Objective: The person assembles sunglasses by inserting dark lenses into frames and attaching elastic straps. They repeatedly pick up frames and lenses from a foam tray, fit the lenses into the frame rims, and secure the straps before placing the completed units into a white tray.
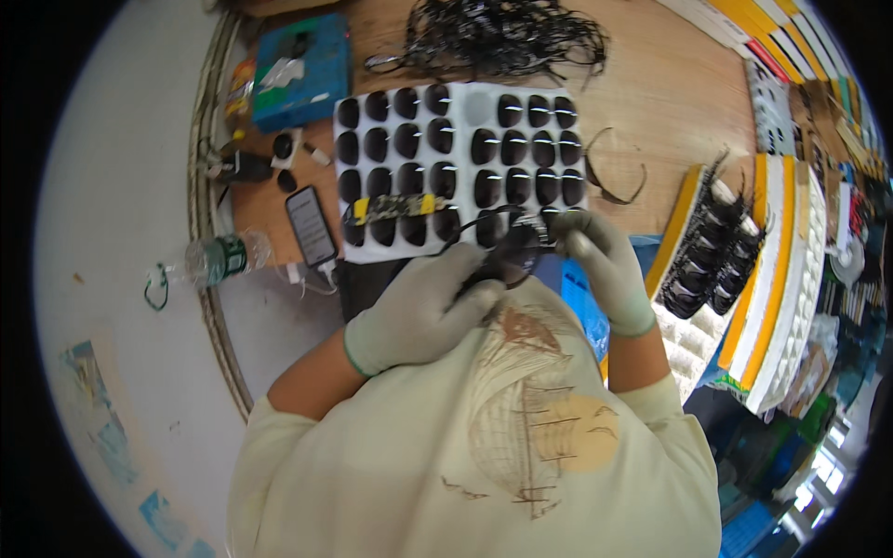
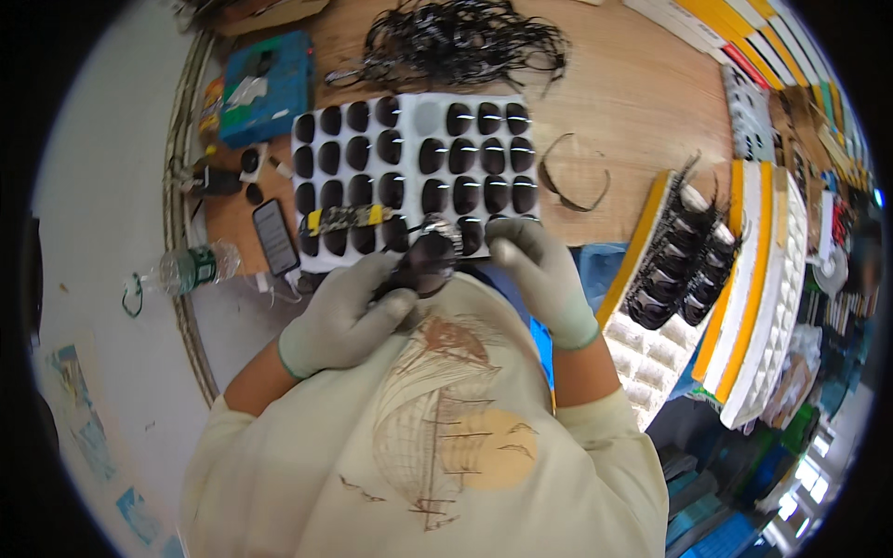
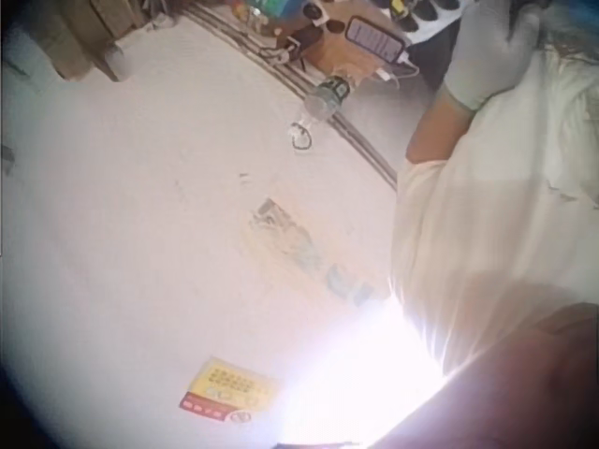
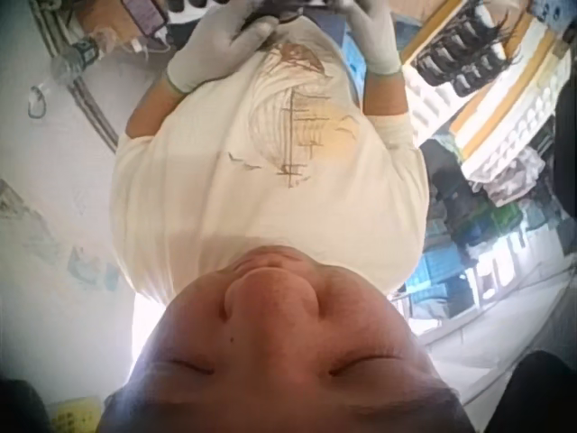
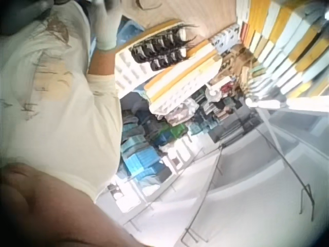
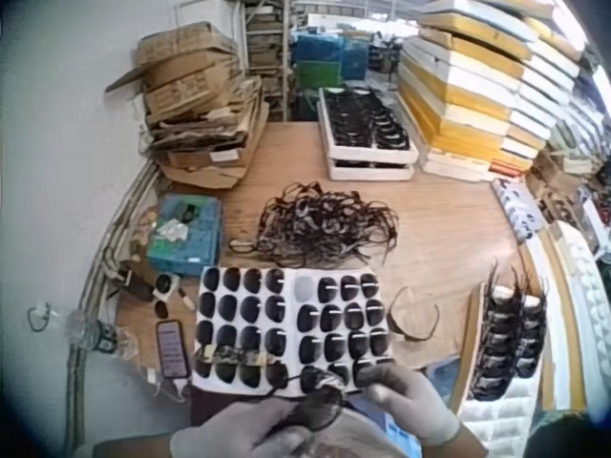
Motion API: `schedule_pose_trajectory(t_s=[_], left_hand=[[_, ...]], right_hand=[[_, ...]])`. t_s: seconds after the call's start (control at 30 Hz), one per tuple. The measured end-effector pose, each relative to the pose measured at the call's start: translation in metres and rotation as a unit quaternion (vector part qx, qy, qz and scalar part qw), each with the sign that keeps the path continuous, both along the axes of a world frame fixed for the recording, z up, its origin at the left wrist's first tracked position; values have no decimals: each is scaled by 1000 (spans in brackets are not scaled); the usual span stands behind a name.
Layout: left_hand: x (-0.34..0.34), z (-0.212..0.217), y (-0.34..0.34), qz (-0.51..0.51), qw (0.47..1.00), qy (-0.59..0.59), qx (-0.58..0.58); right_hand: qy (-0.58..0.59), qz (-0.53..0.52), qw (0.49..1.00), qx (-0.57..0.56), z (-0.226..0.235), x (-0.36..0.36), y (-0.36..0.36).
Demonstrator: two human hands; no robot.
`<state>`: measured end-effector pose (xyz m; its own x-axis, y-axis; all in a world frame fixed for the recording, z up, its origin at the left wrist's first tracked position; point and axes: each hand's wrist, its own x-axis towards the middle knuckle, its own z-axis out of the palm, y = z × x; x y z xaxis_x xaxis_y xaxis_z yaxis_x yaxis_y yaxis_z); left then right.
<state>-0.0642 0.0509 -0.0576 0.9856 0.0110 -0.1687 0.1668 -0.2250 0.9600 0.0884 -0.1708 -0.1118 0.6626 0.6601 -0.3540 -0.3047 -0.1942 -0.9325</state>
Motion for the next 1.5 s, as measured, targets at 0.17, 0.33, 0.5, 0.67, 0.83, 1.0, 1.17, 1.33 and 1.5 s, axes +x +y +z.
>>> schedule_pose_trajectory(t_s=[0.17, 0.33, 0.5, 0.67, 0.83, 1.0, 1.17, 1.33, 1.5], left_hand=[[0, 6, -2, -43, 996, 12, 78], [-12, 6, -11, 5, 996, -2, 89], [-20, 13, -21, 36, 992, -68, 97], [-16, 18, -33, 40, 972, -200, 113], [-20, 23, -38, 35, 975, -147, 164], [-19, 21, -51, 85, 983, -56, 151], [-15, 16, -61, 127, 960, -164, 190], [-8, 15, -34, 65, 978, -41, 196], [16, 30, -8, -135, 972, -26, 190]], right_hand=[[161, 92, 973, 138, 41, -25, 14], [139, 131, 971, 144, 36, -23, 16], [138, 138, 974, 113, 53, -29, 14], [87, 173, 972, 132, 70, -24, 10], [-3, 178, 980, 92, 63, -24, 9], [-289, 156, 943, 58, 67, -27, 16], [-248, 170, 953, 31, 72, -24, 18], [-122, 140, 982, -26, 47, -18, 19], [-383, 225, 893, 70, 43, -1, 25]])
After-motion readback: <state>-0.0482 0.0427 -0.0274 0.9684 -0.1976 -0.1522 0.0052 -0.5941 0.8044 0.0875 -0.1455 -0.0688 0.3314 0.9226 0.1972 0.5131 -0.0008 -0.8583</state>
